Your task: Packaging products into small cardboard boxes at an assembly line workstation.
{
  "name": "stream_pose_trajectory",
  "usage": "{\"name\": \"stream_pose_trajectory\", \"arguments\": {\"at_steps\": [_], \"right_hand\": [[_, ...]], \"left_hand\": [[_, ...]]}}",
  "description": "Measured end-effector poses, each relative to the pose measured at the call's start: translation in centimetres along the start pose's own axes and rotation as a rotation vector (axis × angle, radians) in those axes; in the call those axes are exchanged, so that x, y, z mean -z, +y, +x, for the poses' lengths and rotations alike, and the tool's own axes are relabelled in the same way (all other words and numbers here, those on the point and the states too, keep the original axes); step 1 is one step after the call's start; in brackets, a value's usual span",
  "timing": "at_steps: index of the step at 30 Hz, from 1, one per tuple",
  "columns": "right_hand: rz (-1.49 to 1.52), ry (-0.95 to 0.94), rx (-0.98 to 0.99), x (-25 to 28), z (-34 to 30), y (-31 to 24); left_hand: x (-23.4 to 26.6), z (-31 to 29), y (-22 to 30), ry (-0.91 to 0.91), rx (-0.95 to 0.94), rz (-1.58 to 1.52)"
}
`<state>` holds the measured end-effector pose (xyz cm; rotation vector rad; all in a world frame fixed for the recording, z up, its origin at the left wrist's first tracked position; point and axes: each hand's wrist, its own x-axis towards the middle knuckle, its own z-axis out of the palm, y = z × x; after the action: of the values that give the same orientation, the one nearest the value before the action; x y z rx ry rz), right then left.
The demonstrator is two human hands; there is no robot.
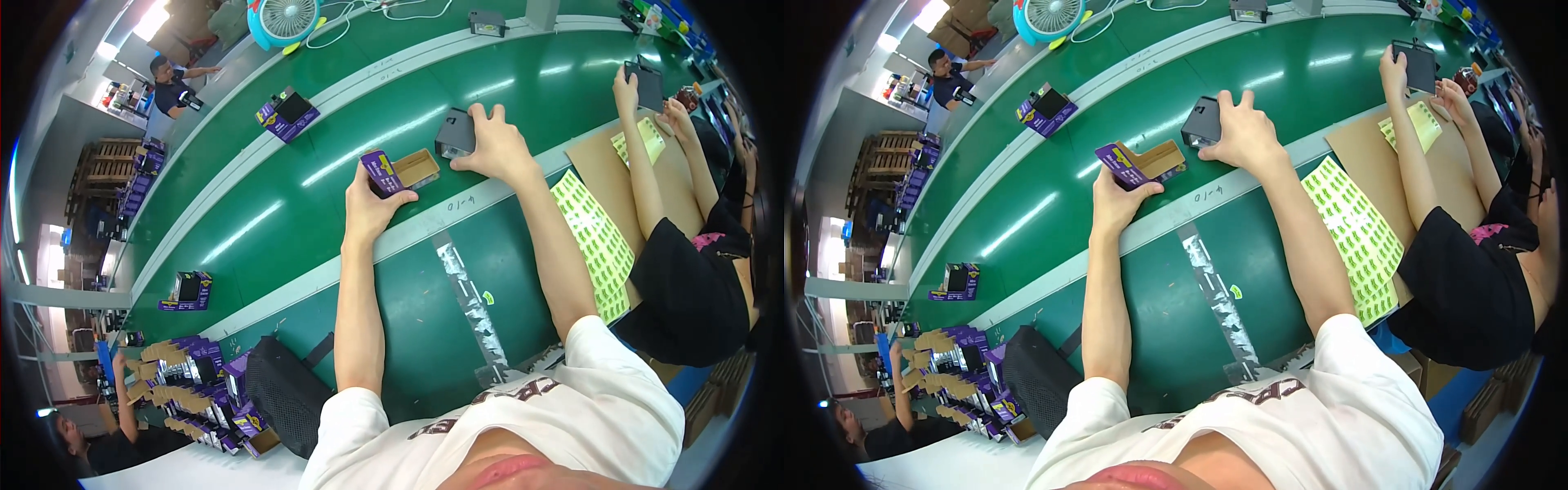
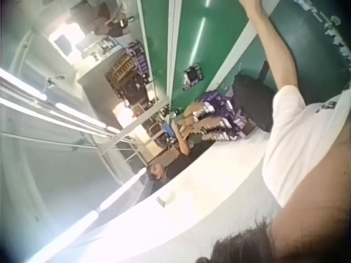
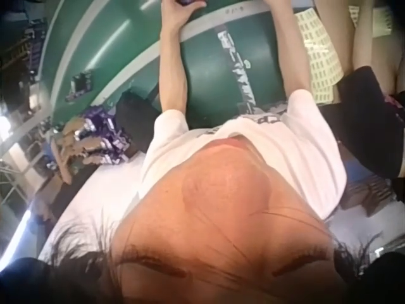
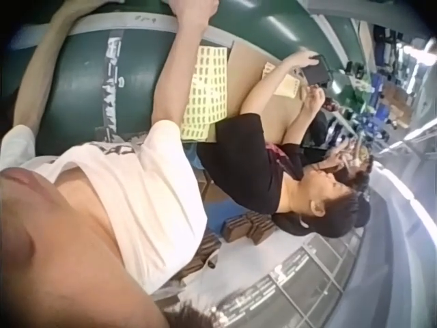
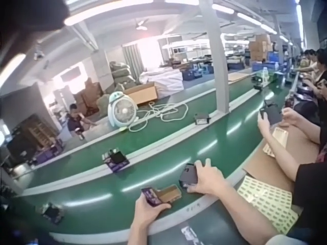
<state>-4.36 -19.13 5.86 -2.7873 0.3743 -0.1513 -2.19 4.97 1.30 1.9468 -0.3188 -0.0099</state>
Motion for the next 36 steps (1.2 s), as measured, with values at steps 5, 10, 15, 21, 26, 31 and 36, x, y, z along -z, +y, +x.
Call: {"name": "stream_pose_trajectory", "arguments": {"at_steps": [5,10,15,21,26,31,36], "right_hand": [[0.855,-0.475,-0.120,1.5,0.4,1.6],[2.018,-0.583,-0.043,-0.7,-0.6,1.9],[1.720,-0.853,0.463,-2.1,-0.4,2.3],[1.461,-0.688,0.179,-0.4,-0.5,0.5],[0.928,-0.570,0.418,0.9,-0.9,-2.1],[0.198,0.013,0.694,-0.2,-2.1,-1.5],[0.384,-0.118,0.396,2.3,-3.5,-3.6]], "left_hand": [[0.8,0.1,0.7,-0.029,0.016,-0.096],[0.6,-0.1,-1.1,-0.116,0.001,-0.223],[1.1,-0.5,-0.4,-0.163,0.156,-0.157],[0.4,-0.1,-0.2,-0.256,0.134,-0.236],[0.6,-0.5,-0.7,-0.220,0.038,-0.444],[0.4,0.2,-0.7,-0.106,-0.145,-0.200],[1.0,1.7,-3.0,0.125,-0.181,0.012]]}}
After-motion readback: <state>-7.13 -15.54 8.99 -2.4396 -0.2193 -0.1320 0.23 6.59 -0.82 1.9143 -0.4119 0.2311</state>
